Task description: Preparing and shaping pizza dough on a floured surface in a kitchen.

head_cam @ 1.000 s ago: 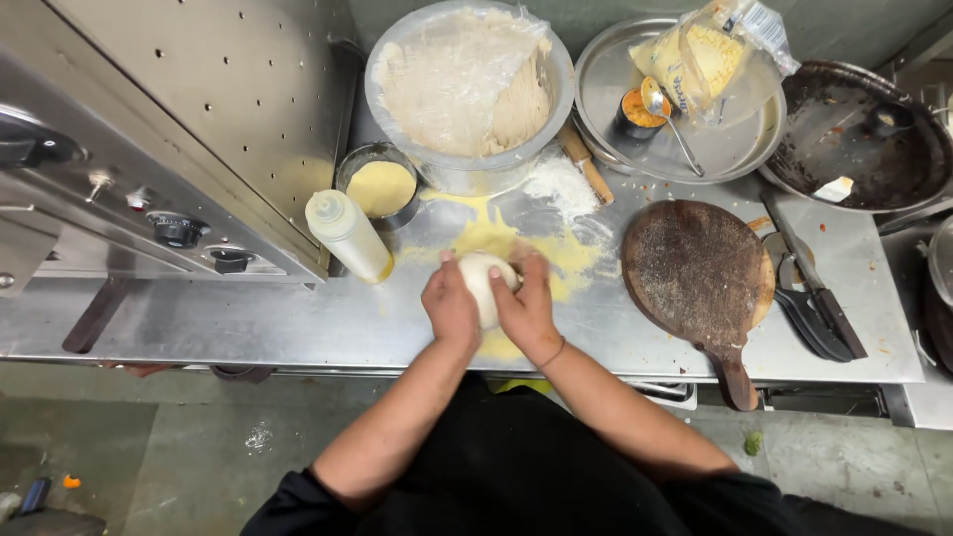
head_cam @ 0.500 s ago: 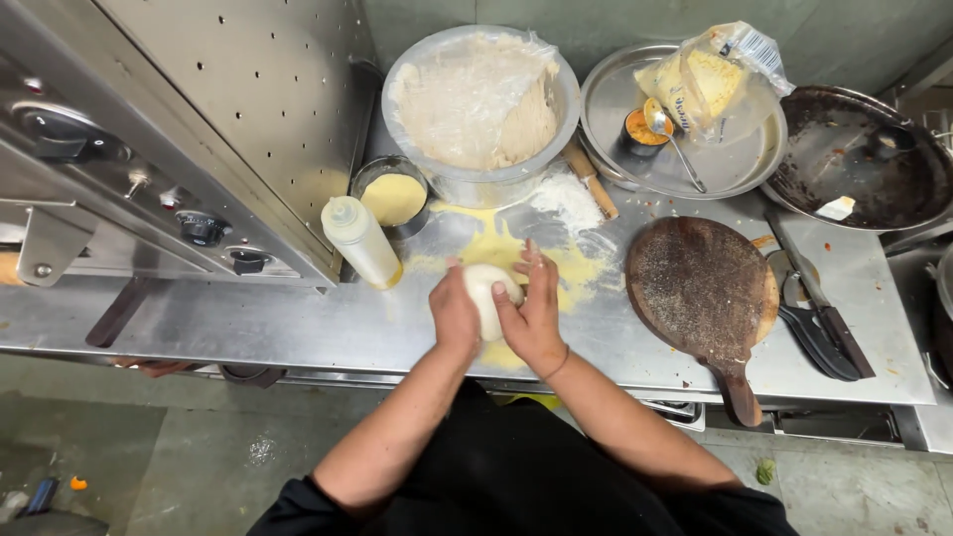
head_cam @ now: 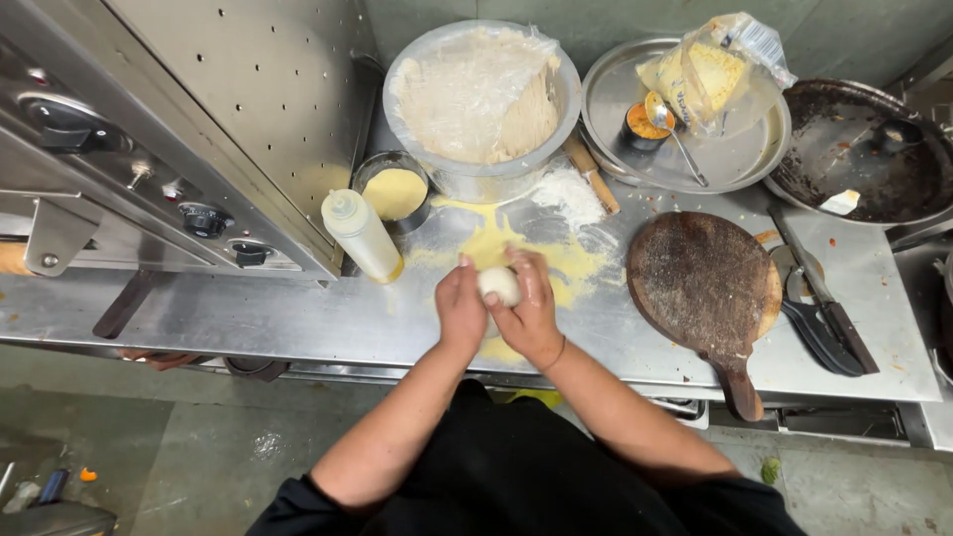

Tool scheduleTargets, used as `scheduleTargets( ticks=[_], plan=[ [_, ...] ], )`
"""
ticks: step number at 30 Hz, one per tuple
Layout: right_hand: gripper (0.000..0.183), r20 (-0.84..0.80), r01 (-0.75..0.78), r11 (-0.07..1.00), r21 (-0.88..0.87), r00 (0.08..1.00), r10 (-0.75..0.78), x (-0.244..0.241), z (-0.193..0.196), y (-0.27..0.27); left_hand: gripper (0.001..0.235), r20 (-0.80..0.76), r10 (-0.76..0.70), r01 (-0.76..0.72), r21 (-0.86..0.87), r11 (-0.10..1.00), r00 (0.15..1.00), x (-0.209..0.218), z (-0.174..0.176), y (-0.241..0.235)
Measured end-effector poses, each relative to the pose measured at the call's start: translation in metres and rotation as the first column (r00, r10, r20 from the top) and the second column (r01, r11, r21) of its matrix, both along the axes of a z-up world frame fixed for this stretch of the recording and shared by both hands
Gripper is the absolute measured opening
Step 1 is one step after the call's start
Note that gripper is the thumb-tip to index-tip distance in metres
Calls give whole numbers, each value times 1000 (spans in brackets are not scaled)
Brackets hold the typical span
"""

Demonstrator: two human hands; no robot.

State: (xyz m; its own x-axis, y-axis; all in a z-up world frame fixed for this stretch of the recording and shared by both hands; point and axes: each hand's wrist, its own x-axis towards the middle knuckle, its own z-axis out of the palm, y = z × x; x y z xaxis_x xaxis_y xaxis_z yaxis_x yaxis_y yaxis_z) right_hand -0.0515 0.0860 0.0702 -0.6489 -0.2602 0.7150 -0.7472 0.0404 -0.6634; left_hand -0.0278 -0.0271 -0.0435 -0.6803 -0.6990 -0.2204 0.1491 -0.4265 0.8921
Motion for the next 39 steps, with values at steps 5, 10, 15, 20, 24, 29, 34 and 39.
scheduleTargets(
  ticks=[5, 10, 15, 20, 24, 29, 34, 39],
  plan=[
    [16, 108, 65, 997, -33, 992, -61, -23, -36, -1, 52, -181, 72, -114, -238, 965, 981, -1, -9, 15],
    [25, 370, 93, 989, 114, 920, -129, -14, -83, -5, 54, 156, 130, -186, 438, 880, 979, 8, 32, 33],
    [29, -90, 116, 991, 74, 990, -109, 1, -15, 3, 54, 112, 105, -134, 287, 949, 988, 4, 7, 16],
    [24, 386, 65, 985, 162, 914, -124, -17, -81, 3, 59, 92, 49, -46, -31, 998, 995, 7, -18, 22],
    [32, 591, 53, 976, 213, 788, -172, -14, -115, 1, 54, 187, 54, -130, 420, 898, 981, 12, -12, 33],
    [56, 501, -137, 973, 187, 865, 26, -23, -85, -2, 64, 129, 64, -77, 99, 992, 990, -6, -25, 11],
    [53, 535, -181, 894, 410, 842, -75, -105, -141, -7, 64, 265, -95, 49, 175, 983, 960, -27, -15, -28],
    [56, -127, 311, 724, 615, 946, -298, -137, -118, 40, 52, 194, 46, -27, -101, 995, 980, 23, -54, -71]
  ],
)
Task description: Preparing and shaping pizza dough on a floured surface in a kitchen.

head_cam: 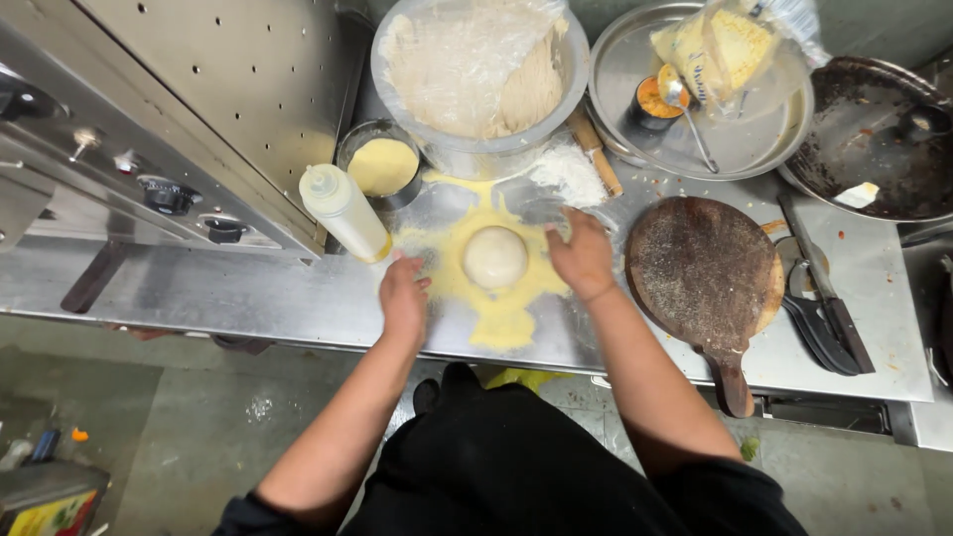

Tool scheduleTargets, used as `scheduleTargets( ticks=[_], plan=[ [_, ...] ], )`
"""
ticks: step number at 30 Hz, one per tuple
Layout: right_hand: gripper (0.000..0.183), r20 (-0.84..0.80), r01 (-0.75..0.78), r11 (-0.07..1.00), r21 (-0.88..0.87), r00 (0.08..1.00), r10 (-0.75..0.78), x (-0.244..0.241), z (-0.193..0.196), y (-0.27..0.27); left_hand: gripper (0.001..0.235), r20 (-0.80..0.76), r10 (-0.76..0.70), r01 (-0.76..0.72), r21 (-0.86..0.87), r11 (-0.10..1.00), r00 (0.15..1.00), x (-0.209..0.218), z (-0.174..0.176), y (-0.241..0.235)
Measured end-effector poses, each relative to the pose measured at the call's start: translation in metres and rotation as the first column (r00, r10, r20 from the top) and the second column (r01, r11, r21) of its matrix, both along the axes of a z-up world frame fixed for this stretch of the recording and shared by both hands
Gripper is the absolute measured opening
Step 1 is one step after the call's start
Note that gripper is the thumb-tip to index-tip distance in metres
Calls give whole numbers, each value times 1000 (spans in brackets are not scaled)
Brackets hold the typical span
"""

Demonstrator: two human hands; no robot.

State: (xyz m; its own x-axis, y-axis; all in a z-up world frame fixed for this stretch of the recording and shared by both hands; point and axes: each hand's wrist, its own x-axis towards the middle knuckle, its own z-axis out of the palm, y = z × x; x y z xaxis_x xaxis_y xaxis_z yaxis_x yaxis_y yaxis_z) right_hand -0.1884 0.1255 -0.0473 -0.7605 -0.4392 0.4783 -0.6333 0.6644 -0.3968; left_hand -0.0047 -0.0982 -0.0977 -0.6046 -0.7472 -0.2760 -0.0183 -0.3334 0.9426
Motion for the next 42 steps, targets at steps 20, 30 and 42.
scheduleTargets(
  ticks=[20, 30, 42],
  plan=[
    [29, -20, -618, 783, -62, 786, 618, 8, 55, -245, 28, 139, 189, 72, -943, 326, 972, 68, -4, -49],
    [43, 294, -585, 776, 235, 804, 517, -53, 21, -289, 28, 164, 141, 101, -922, 374, 976, 65, -6, -50],
    [34, 553, -689, 722, 60, 625, 551, -32, 51, -76, 23, 171, 184, 112, -950, 293, 968, 66, -3, -51]
  ],
)
